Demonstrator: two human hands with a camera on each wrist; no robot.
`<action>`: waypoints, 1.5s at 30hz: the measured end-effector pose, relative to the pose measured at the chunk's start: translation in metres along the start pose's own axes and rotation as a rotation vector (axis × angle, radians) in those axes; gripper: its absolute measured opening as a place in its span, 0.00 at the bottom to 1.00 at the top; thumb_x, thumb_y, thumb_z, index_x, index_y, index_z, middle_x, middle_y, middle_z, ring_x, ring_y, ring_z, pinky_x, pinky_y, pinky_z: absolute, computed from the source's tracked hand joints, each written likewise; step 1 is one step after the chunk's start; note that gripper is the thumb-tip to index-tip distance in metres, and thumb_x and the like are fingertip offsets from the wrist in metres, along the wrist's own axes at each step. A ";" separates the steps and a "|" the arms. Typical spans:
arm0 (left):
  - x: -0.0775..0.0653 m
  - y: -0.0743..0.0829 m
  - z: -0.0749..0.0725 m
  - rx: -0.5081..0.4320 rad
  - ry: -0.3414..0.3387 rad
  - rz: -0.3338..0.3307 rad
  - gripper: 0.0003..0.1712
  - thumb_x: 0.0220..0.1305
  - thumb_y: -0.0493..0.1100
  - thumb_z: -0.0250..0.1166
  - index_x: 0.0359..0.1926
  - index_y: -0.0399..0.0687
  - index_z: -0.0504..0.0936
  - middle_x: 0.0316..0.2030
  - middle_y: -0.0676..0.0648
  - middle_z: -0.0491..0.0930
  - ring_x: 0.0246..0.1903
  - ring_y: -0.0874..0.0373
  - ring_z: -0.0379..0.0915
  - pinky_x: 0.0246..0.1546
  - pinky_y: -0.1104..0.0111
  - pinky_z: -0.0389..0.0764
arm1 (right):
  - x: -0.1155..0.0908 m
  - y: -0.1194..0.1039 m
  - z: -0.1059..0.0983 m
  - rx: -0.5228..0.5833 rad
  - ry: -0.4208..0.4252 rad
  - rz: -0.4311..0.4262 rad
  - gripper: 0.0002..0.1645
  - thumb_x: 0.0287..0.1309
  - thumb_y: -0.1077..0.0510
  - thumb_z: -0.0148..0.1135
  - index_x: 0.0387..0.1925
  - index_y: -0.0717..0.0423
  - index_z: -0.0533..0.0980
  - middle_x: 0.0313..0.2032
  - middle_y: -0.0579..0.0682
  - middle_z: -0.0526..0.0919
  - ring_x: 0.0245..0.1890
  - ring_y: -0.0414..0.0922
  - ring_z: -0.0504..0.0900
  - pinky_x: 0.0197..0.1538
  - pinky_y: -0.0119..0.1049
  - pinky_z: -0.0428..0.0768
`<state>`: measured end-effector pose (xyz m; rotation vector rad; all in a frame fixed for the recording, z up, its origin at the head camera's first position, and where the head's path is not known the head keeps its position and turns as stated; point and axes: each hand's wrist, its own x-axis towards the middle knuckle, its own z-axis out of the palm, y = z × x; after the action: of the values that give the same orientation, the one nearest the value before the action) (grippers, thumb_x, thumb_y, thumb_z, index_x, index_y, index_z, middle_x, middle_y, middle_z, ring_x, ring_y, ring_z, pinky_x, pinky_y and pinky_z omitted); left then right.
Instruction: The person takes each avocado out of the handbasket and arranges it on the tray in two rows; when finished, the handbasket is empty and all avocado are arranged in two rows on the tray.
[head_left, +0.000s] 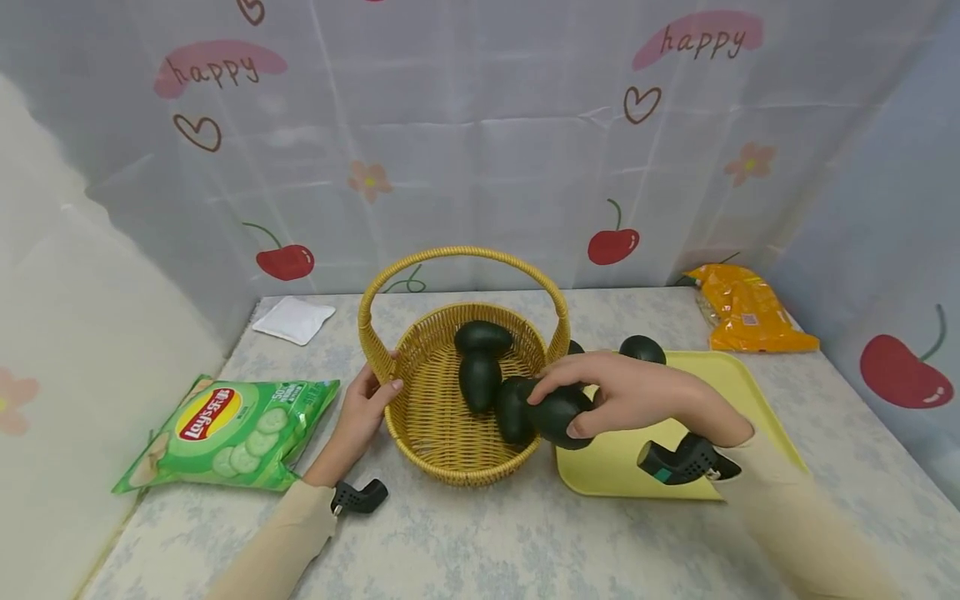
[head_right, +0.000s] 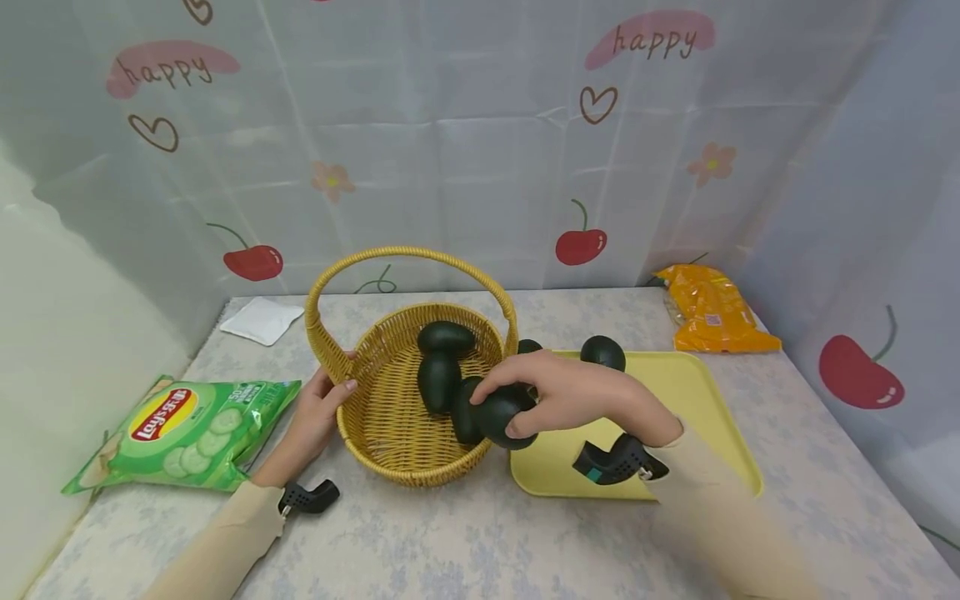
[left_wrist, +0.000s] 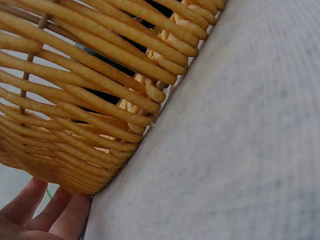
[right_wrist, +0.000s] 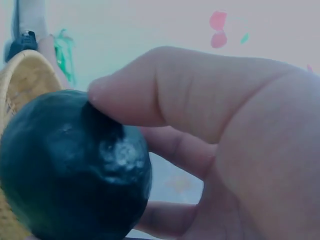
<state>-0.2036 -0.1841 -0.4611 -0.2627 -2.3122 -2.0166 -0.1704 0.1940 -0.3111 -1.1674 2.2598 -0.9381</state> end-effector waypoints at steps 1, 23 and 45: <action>0.001 0.000 0.000 -0.006 0.001 -0.002 0.31 0.74 0.36 0.57 0.75 0.41 0.64 0.68 0.32 0.70 0.55 0.64 0.74 0.47 0.77 0.79 | -0.007 0.002 -0.001 0.020 0.007 0.011 0.26 0.59 0.64 0.65 0.59 0.47 0.80 0.59 0.53 0.80 0.49 0.41 0.80 0.41 0.37 0.87; 0.002 0.000 0.001 -0.035 0.001 0.014 0.31 0.74 0.35 0.57 0.75 0.39 0.64 0.68 0.29 0.69 0.55 0.67 0.75 0.48 0.78 0.79 | -0.143 0.103 -0.041 0.018 0.463 0.193 0.28 0.63 0.72 0.60 0.63 0.53 0.75 0.57 0.22 0.75 0.44 0.32 0.84 0.41 0.30 0.82; 0.000 0.002 0.002 -0.033 0.011 0.024 0.30 0.73 0.34 0.57 0.74 0.38 0.64 0.66 0.27 0.71 0.53 0.67 0.76 0.47 0.77 0.79 | -0.158 0.175 -0.047 -0.103 0.520 0.646 0.35 0.64 0.58 0.65 0.67 0.69 0.64 0.63 0.80 0.65 0.50 0.68 0.75 0.36 0.38 0.82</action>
<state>-0.2030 -0.1816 -0.4597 -0.2789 -2.2605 -2.0412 -0.2070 0.4154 -0.3966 -0.1637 2.8413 -0.9225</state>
